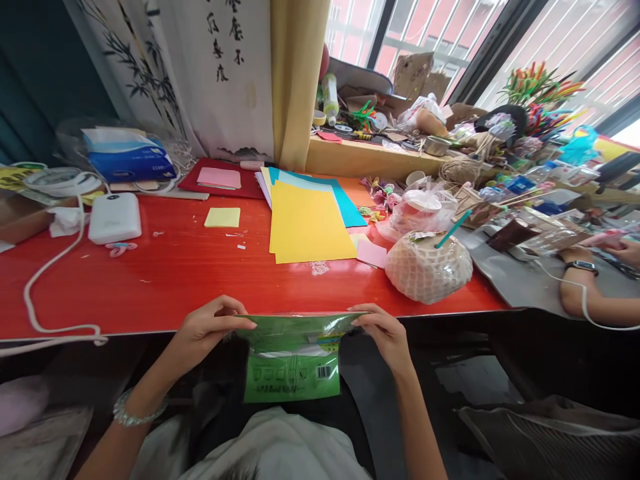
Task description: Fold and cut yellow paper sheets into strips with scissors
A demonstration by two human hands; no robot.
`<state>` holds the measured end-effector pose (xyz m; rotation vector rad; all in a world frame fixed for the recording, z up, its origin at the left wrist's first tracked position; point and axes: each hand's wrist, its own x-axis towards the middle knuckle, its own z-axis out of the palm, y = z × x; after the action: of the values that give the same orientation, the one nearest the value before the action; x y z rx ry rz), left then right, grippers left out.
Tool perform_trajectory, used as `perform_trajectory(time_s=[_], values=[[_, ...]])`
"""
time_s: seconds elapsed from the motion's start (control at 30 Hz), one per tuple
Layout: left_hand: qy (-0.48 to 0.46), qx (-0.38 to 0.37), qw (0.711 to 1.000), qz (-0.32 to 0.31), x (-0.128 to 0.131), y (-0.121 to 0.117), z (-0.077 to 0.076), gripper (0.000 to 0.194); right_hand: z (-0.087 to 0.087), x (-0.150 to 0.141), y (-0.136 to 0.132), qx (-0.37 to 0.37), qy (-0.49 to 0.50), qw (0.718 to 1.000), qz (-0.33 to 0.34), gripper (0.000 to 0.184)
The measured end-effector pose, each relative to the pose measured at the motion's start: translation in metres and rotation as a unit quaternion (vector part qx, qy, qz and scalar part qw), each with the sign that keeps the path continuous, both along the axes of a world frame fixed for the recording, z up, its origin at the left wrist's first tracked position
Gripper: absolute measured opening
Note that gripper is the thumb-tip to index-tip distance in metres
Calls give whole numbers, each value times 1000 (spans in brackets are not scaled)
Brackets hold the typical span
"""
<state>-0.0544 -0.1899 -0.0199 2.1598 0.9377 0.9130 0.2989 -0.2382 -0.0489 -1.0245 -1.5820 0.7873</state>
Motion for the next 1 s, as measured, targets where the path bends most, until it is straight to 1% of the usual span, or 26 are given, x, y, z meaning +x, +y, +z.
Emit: perform_trajectory(time_s=[0.13, 0.2, 0.3, 0.43, 0.53, 0.6, 0.7, 0.73, 0.8, 0.87, 0.93, 1.0], values=[[47, 0, 999, -12, 0, 0, 4, 31, -1, 3, 1, 5, -41, 999, -6, 23], [69, 14, 997, -17, -1, -3, 5, 31, 0, 4, 2, 10, -69, 997, -11, 23], [108, 73, 991, -13, -4, -8, 3, 30, 3, 4, 1, 18, -111, 994, -8, 25], [154, 175, 972, -4, -8, -14, -6, 35, 9, 9, -3, 47, -178, 983, -1, 23], [167, 231, 959, 7, -5, -14, -12, 28, 9, 15, -5, 71, -211, 975, -13, 18], [163, 251, 954, 19, -1, -14, -14, 25, 8, 16, -6, 74, -208, 975, -26, 14], [149, 263, 952, 50, 5, -12, -19, 11, 4, 12, -5, 64, -184, 979, -58, 5], [140, 259, 954, 61, 6, -11, -20, 6, 3, 9, -4, 59, -176, 980, -71, 6], [115, 240, 960, 86, 8, -10, -24, 6, -1, 4, -3, 48, -165, 981, -95, 13], [107, 217, 964, 108, 8, -10, -25, 15, -4, 0, -3, 39, -151, 982, -109, 14], [129, 212, 963, 101, 8, -10, -24, 19, -6, -1, -2, 26, -124, 985, -119, 16], [156, 221, 959, 80, 8, -12, -20, 12, -5, -2, -2, 10, -108, 987, -117, 26]])
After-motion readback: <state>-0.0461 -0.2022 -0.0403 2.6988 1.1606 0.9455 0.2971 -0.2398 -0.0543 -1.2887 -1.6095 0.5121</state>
